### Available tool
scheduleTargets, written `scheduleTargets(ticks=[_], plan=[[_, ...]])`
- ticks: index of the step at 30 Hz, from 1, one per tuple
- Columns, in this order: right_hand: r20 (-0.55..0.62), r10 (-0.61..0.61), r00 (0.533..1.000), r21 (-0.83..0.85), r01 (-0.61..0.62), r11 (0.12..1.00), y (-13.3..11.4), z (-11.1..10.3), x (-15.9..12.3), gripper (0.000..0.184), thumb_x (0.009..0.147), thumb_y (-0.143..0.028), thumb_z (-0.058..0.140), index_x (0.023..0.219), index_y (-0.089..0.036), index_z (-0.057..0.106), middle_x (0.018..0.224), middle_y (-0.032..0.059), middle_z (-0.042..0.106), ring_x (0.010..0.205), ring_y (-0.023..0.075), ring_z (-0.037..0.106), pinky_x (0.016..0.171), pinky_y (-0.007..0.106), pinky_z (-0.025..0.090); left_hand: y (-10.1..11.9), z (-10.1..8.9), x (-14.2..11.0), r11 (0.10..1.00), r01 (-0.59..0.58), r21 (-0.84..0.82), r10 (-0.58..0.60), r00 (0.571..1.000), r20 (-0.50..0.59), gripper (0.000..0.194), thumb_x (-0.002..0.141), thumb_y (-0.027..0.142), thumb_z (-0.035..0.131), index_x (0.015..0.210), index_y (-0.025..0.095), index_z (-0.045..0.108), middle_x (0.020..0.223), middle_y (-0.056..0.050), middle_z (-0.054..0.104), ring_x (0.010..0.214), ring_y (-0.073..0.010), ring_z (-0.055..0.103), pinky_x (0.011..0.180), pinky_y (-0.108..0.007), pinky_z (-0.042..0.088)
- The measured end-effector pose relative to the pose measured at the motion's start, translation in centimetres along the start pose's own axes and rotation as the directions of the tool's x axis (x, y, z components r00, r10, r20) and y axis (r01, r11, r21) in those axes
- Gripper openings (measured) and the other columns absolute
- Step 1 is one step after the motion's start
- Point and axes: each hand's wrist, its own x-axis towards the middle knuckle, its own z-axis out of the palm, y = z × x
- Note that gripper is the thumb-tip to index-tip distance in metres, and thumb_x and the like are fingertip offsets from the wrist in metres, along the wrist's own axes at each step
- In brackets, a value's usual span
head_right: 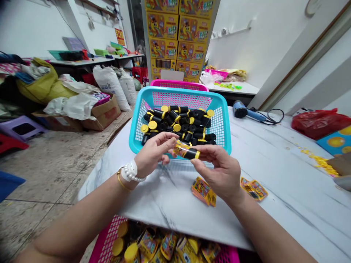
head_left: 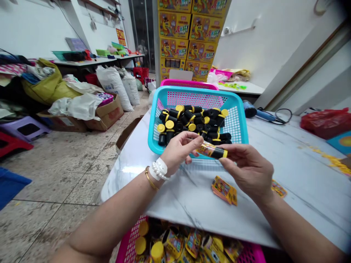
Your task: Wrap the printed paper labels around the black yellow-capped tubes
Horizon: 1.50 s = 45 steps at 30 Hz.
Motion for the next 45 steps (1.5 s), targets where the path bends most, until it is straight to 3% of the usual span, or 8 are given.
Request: scheduleTargets(ticks=[5,14,21,27,30,36,42,45], plan=[[0.081,-0.159,0.984,-0.096,0.166,0.981,0.3,-0.2,0.2,0.044,0.080,-0.008,0.078,0.117,-0.031,0.072,0.116,0.0050,0.070,0.106,0.0204,0.068,0.083,0.033,0.063,-0.4,-0.1,0.1,0.996,0.080,0.044,-0.088,0.968,0.233,0.044,0.071,0.045,0.085,0.095,0.011,0.070,0.078,-0.005,0.069,0.063,-0.0110,0.064,0.046,-0.018,0.045],[0.131,-0.358,0.924,-0.249,0.380,0.891,0.5,-0.7,0.5,0.054,0.076,-0.005,0.080,0.124,-0.028,0.068,0.111,0.0068,0.070,0.097,0.0217,0.069,0.083,0.038,0.061,-0.4,-0.2,0.1,0.992,0.128,0.002,-0.124,0.958,0.260,0.048,0.070,0.049,0.085,0.098,0.013,0.067,0.081,-0.005,0.071,0.062,-0.0144,0.068,0.050,-0.023,0.051],[0.133,-0.334,0.933,-0.239,0.357,0.903,0.5,0.1,0.4,0.050,0.077,-0.005,0.080,0.121,-0.029,0.070,0.109,0.0060,0.069,0.096,0.0203,0.069,0.082,0.037,0.060,-0.5,0.8,-0.4,0.990,-0.108,0.088,0.084,0.966,0.243,0.045,0.067,0.043,0.087,0.094,0.012,0.069,0.083,-0.003,0.070,0.065,-0.0093,0.063,0.063,-0.024,0.054],[0.190,-0.429,0.883,-0.311,0.468,0.827,0.2,-0.4,0.3,0.054,0.078,-0.005,0.079,0.126,-0.027,0.069,0.108,0.0068,0.071,0.094,0.0190,0.070,0.083,0.034,0.061,-0.6,0.0,0.0,0.991,0.035,0.127,-0.070,0.958,0.279,0.049,0.075,0.053,0.079,0.099,0.012,0.066,0.081,-0.007,0.070,0.064,-0.0134,0.065,0.053,-0.023,0.050],[0.152,-0.380,0.912,-0.331,0.409,0.850,0.1,-0.3,0.1,0.046,0.077,-0.009,0.082,0.119,-0.025,0.072,0.102,0.0066,0.074,0.089,0.0183,0.072,0.079,0.032,0.062,-0.9,0.2,-0.1,0.987,-0.058,0.153,0.015,0.964,0.266,0.041,0.077,0.048,0.079,0.091,0.011,0.067,0.078,-0.005,0.069,0.062,-0.0098,0.061,0.057,-0.022,0.049],[0.060,-0.012,0.998,-0.032,0.014,0.999,0.5,0.9,0.0,0.028,0.080,-0.020,0.082,0.107,-0.025,0.076,0.095,0.0048,0.073,0.082,0.0188,0.074,0.071,0.033,0.065,-1.0,1.1,-0.5,0.931,-0.226,0.287,0.169,0.963,0.211,0.039,0.082,0.052,0.073,0.090,0.014,0.066,0.069,-0.001,0.064,0.057,-0.0091,0.058,0.054,-0.020,0.046],[0.047,-0.283,0.958,-0.218,0.286,0.933,1.2,0.2,0.4,0.033,0.075,-0.016,0.085,0.105,-0.026,0.077,0.100,0.0058,0.076,0.089,0.0200,0.073,0.079,0.035,0.064,-0.7,0.1,0.0,0.987,0.058,0.150,-0.096,0.961,0.259,0.052,0.081,0.065,0.067,0.094,0.016,0.058,0.066,0.000,0.063,0.047,-0.0079,0.053,0.044,-0.018,0.038],[-0.008,-0.135,0.991,-0.133,0.133,0.982,1.2,0.5,0.0,0.028,0.074,-0.021,0.086,0.101,-0.025,0.078,0.096,0.0056,0.077,0.084,0.0194,0.074,0.073,0.034,0.065,-1.1,0.3,-0.1,0.986,-0.056,0.160,0.013,0.967,0.256,0.041,0.082,0.052,0.074,0.093,0.015,0.060,0.070,0.001,0.061,0.053,-0.0063,0.051,0.050,-0.018,0.041]])
